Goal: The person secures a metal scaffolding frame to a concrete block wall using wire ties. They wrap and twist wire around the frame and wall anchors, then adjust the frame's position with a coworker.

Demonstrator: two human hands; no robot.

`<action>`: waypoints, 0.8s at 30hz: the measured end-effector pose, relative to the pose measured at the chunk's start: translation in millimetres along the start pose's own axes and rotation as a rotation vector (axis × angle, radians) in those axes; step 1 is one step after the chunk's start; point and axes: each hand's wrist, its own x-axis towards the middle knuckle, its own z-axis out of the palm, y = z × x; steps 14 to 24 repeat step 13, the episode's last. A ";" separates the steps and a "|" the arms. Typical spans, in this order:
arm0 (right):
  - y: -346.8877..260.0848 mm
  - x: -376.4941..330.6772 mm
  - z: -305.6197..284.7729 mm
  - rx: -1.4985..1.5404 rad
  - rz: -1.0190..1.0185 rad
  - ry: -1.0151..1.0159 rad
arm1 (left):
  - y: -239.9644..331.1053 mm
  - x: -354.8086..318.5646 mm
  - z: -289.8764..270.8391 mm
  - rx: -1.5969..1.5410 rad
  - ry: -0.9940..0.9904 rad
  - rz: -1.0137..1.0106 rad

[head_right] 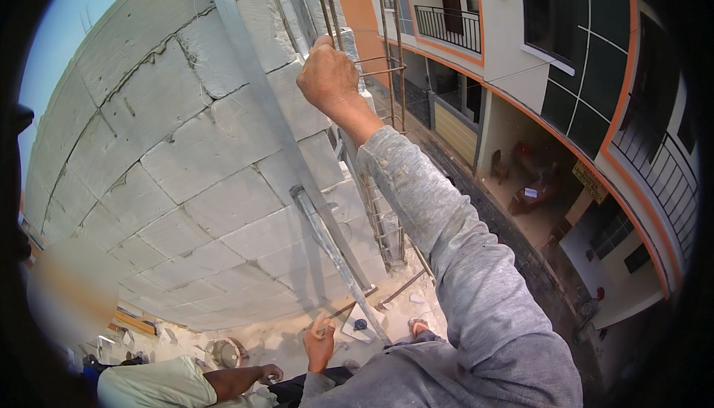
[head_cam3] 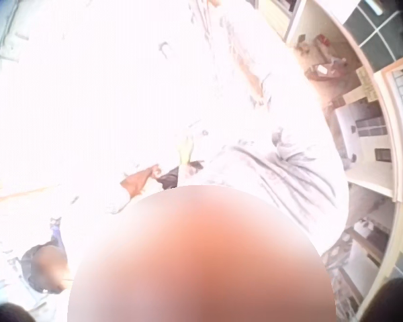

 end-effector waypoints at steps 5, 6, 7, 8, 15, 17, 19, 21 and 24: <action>32.5 10.1 -19.9 0.056 0.139 -0.694 | 16.6 11.2 7.6 -0.088 -0.012 -0.055; 30.4 9.8 -26.0 0.064 0.188 -0.659 | 15.3 4.5 3.8 -0.117 -0.010 -0.070; 27.4 13.5 -34.5 0.108 0.109 -0.547 | 14.1 3.3 3.0 -0.089 -0.023 -0.077; 26.1 22.1 -46.2 0.109 0.077 -0.423 | 13.1 3.8 4.5 -0.074 -0.035 -0.070; 2.1 26.2 -28.4 -0.074 -0.164 -0.226 | -1.5 1.8 11.7 -0.091 -0.014 -0.070; 2.1 26.2 -28.4 -0.074 -0.164 -0.226 | -1.5 1.8 11.7 -0.091 -0.014 -0.070; 2.1 26.2 -28.4 -0.074 -0.164 -0.226 | -1.5 1.8 11.7 -0.091 -0.014 -0.070; 2.1 26.2 -28.4 -0.074 -0.164 -0.226 | -1.5 1.8 11.7 -0.091 -0.014 -0.070; 2.1 26.2 -28.4 -0.074 -0.164 -0.226 | -1.5 1.8 11.7 -0.091 -0.014 -0.070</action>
